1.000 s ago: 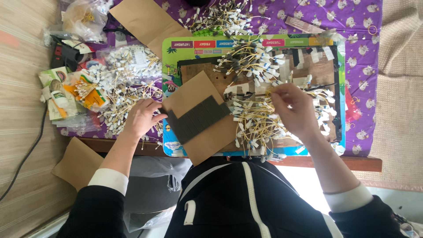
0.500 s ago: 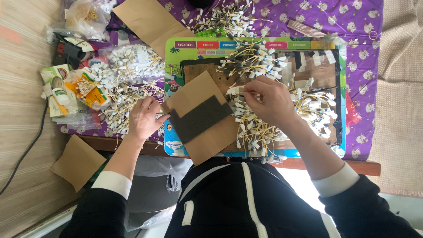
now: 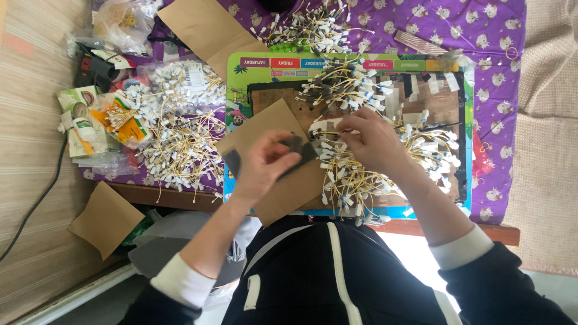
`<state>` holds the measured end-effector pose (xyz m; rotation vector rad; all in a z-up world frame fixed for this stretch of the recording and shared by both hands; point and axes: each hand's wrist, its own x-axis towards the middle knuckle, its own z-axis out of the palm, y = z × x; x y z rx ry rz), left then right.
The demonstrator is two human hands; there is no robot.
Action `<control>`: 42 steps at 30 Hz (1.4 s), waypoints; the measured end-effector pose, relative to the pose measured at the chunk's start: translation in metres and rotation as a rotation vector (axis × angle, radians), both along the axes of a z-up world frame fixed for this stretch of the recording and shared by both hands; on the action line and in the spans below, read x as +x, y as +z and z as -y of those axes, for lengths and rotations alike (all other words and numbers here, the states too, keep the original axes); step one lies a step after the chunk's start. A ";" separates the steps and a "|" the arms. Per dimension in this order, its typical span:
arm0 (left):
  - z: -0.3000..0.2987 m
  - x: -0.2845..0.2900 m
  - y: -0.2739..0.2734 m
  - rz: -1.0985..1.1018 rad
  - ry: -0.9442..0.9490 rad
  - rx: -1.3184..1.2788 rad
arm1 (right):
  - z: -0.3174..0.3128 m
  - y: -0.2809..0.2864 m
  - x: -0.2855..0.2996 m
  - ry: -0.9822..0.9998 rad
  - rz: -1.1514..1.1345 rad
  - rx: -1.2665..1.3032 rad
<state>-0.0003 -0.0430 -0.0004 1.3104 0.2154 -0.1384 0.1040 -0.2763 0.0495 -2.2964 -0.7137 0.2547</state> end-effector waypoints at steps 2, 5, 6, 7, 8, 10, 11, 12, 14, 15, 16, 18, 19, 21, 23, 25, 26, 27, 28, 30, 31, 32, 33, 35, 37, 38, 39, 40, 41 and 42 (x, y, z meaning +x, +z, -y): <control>0.026 0.006 -0.006 -0.064 -0.039 -0.140 | 0.004 0.002 0.000 -0.025 -0.122 -0.005; 0.055 0.013 -0.014 -0.184 0.020 -0.236 | 0.004 0.004 0.001 -0.058 -0.199 -0.043; 0.061 0.017 -0.016 -0.223 0.039 -0.222 | 0.004 0.006 0.002 -0.061 -0.213 -0.051; 0.065 0.020 -0.017 -0.262 0.059 -0.209 | 0.004 0.007 0.002 -0.065 -0.226 -0.059; 0.068 0.023 -0.018 -0.261 0.064 -0.210 | 0.003 0.008 0.002 -0.067 -0.222 -0.063; 0.070 0.026 -0.018 -0.261 0.078 -0.212 | 0.002 0.009 0.001 -0.070 -0.215 -0.071; 0.071 0.026 -0.018 -0.267 0.087 -0.220 | 0.002 0.010 0.001 -0.072 -0.211 -0.068; 0.071 0.026 -0.018 -0.273 0.097 -0.226 | 0.002 0.010 0.000 -0.074 -0.207 -0.065; 0.072 0.026 -0.018 -0.287 0.121 -0.230 | 0.002 0.008 0.000 -0.072 -0.203 -0.052; 0.073 0.026 -0.018 -0.295 0.135 -0.229 | 0.002 0.007 0.000 -0.070 -0.203 -0.043; 0.074 0.026 -0.018 -0.303 0.147 -0.228 | 0.003 0.006 0.000 -0.068 -0.202 -0.035; 0.077 0.025 -0.018 -0.318 0.175 -0.244 | 0.004 0.004 0.001 -0.054 -0.183 -0.013; 0.079 0.026 -0.018 -0.325 0.188 -0.252 | 0.005 0.003 0.001 -0.048 -0.173 -0.002; 0.082 0.026 -0.017 -0.345 0.216 -0.239 | 0.006 0.001 0.001 -0.017 -0.107 0.040; 0.084 0.028 -0.016 -0.362 0.240 -0.215 | 0.006 0.000 0.001 -0.015 -0.100 0.042; 0.086 0.032 -0.015 -0.376 0.256 -0.184 | 0.006 0.000 0.000 -0.048 -0.150 -0.001; 0.085 0.032 -0.014 -0.396 0.235 -0.142 | 0.005 0.000 0.000 -0.043 -0.104 0.005; 0.084 0.032 -0.012 -0.417 0.214 -0.101 | 0.004 -0.001 0.000 -0.039 -0.058 0.011; 0.082 0.033 -0.010 -0.434 0.192 -0.058 | 0.002 0.000 0.001 -0.034 -0.010 0.019; 0.072 0.032 -0.004 -0.488 0.112 -0.036 | 0.000 0.001 0.000 -0.066 0.012 0.114; 0.067 0.031 0.001 -0.515 0.070 -0.025 | 0.000 0.003 0.000 -0.082 0.024 0.161; 0.063 0.028 0.005 -0.478 -0.026 -0.124 | 0.000 0.004 -0.001 -0.083 0.022 0.168; 0.058 0.024 0.011 -0.439 -0.123 -0.223 | 0.002 0.007 -0.002 -0.083 0.020 0.175; 0.052 0.024 0.020 -0.400 -0.236 -0.376 | 0.004 0.012 -0.002 -0.054 0.039 0.205; 0.049 0.031 0.029 -0.403 -0.267 -0.491 | 0.008 0.018 -0.004 0.006 0.073 0.249; 0.047 0.036 0.033 -0.398 -0.262 -0.500 | 0.009 0.022 -0.005 0.028 0.114 0.220; 0.046 0.041 0.038 -0.393 -0.257 -0.509 | 0.011 0.026 -0.006 0.051 0.155 0.191; 0.046 0.045 0.041 -0.388 -0.257 -0.519 | 0.013 0.029 -0.008 0.069 0.197 0.160; 0.045 0.050 0.044 -0.406 -0.263 -0.497 | 0.014 0.032 -0.008 0.084 0.251 0.162; 0.045 0.052 0.047 -0.427 -0.271 -0.478 | 0.016 0.034 -0.010 0.098 0.301 0.162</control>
